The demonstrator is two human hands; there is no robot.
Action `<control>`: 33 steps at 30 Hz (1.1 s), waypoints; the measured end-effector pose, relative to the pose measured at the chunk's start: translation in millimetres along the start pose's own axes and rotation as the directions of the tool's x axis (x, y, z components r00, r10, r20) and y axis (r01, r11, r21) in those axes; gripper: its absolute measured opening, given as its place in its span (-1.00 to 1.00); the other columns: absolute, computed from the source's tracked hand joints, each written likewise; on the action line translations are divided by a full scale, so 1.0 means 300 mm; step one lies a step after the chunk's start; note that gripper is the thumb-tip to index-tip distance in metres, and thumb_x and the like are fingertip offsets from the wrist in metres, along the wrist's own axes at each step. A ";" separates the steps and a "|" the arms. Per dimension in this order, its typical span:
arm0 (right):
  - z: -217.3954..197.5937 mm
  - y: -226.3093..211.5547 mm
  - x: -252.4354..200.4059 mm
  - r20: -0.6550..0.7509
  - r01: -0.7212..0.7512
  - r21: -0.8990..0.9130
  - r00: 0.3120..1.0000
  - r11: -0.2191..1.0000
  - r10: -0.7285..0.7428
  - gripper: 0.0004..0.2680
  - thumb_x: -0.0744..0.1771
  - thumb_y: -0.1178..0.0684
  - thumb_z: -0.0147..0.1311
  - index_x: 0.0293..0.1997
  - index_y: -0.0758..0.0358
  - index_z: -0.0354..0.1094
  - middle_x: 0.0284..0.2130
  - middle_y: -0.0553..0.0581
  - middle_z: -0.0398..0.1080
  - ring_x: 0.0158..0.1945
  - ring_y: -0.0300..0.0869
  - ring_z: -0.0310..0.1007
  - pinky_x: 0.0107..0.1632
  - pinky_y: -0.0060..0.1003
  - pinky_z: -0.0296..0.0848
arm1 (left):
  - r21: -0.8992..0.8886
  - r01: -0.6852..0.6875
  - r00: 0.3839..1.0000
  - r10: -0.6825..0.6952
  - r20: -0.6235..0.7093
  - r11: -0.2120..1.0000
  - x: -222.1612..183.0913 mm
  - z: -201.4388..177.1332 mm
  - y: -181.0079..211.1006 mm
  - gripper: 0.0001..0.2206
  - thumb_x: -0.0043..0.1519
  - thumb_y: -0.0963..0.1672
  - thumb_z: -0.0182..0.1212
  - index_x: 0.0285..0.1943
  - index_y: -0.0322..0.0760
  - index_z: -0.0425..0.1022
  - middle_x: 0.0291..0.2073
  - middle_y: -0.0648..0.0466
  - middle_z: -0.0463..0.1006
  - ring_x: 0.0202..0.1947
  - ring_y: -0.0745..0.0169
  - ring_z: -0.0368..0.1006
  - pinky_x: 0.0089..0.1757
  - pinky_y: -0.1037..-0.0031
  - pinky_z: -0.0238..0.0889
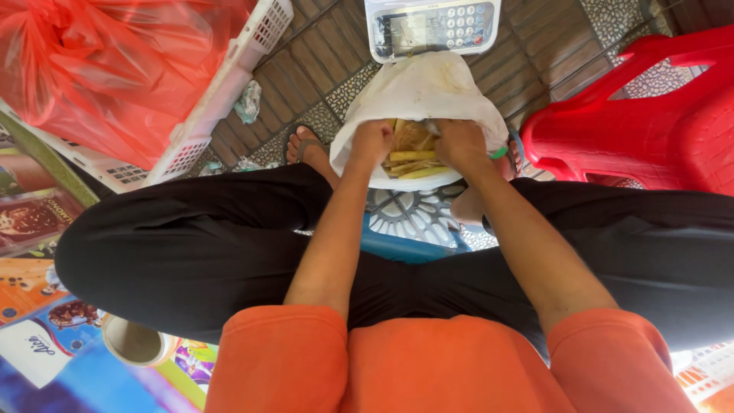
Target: Peeling the husks off baby corn and placing them on a digital scale for weighing.
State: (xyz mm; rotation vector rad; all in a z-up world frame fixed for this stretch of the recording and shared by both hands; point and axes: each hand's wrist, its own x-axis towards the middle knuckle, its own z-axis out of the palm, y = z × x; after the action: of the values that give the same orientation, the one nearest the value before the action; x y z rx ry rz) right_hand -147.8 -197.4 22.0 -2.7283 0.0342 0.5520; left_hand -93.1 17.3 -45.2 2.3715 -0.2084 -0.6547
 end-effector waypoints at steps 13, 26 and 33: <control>0.042 -0.065 -0.024 0.035 0.347 0.202 0.932 0.916 -0.361 -0.71 0.23 0.11 0.05 0.05 0.21 0.42 0.16 0.28 0.37 0.15 0.21 0.40 0.15 0.04 0.40 | 0.419 0.081 0.935 0.077 -0.346 0.905 -0.073 -0.075 0.059 -0.53 -0.25 -0.14 0.43 -0.07 -0.19 0.61 -0.07 -0.14 0.57 0.01 -0.26 0.48 -0.10 0.03 0.29; 0.131 0.098 0.064 -0.106 0.115 0.294 0.991 0.949 -0.087 -0.58 0.29 0.13 0.04 0.34 0.24 0.23 0.17 0.49 0.32 0.21 0.32 0.29 0.24 0.08 0.28 | 0.172 -0.063 0.856 0.142 -0.496 0.983 -0.026 -0.012 0.021 -0.75 0.14 -0.08 0.18 -0.10 -0.30 0.59 -0.18 -0.21 0.61 -0.11 -0.27 0.51 -0.09 0.03 0.36; -0.040 0.139 0.076 0.058 -0.054 0.380 0.998 0.924 0.035 -0.63 0.34 0.13 0.01 0.33 0.08 0.33 -0.01 0.36 0.51 -0.06 0.09 0.53 0.01 -0.11 0.48 | -0.234 0.035 0.930 -0.118 -0.348 0.972 0.004 -0.009 0.064 -0.66 0.30 -0.01 0.10 -0.11 -0.41 0.58 -0.24 -0.26 0.63 -0.17 -0.29 0.55 -0.12 0.11 0.38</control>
State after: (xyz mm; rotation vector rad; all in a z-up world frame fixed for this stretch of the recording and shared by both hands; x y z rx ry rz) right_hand -126.0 -239.7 9.6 -2.3379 0.1736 0.5602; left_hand -90.3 3.5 -31.7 2.2386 0.1156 -0.2504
